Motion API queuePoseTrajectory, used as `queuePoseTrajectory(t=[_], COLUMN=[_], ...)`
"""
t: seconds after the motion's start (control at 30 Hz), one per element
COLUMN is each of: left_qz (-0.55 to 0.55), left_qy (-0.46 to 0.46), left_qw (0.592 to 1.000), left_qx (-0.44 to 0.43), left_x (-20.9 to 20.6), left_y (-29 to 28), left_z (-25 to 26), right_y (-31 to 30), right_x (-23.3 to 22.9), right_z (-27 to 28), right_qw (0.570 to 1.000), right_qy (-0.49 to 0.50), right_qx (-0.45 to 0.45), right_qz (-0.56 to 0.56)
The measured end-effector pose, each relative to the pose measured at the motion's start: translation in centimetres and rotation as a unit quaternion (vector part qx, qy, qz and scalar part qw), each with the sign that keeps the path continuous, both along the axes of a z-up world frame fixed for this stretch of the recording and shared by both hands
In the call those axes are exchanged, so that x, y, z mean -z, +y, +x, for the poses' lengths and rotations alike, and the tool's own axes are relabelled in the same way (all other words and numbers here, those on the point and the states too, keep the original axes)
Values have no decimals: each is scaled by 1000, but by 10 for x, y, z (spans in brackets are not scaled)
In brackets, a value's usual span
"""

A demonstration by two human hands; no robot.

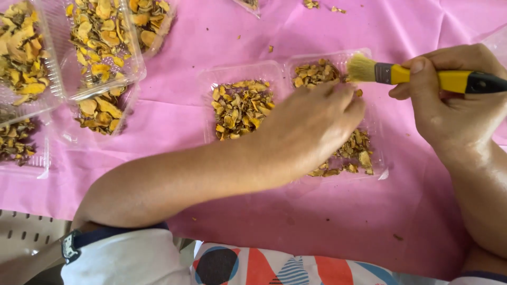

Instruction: The person sorts dried plant pieces within plastic trays by hand and using a brush to clean and redistribute the material across a pink workspace.

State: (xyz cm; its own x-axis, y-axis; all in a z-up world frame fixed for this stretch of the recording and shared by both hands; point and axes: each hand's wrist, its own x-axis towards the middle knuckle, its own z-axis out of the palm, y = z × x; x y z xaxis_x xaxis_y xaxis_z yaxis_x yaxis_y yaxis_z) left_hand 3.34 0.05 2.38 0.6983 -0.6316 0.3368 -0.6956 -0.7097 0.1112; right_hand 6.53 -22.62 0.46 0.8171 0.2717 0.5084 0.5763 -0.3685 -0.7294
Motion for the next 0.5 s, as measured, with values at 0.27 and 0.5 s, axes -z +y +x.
queuePoseTrajectory(t=[0.27, 0.5], left_qz=[196, 15], left_qy=[125, 89], left_qw=[972, 996], left_qx=[-26, -16], left_x=[41, 52], left_y=[-20, -29], left_z=[-17, -1], right_y=[-2, -1], right_x=[11, 11], right_z=[2, 4], right_qw=[998, 998], right_qy=[-55, -56], right_qx=[-19, -22], right_qz=[-24, -15])
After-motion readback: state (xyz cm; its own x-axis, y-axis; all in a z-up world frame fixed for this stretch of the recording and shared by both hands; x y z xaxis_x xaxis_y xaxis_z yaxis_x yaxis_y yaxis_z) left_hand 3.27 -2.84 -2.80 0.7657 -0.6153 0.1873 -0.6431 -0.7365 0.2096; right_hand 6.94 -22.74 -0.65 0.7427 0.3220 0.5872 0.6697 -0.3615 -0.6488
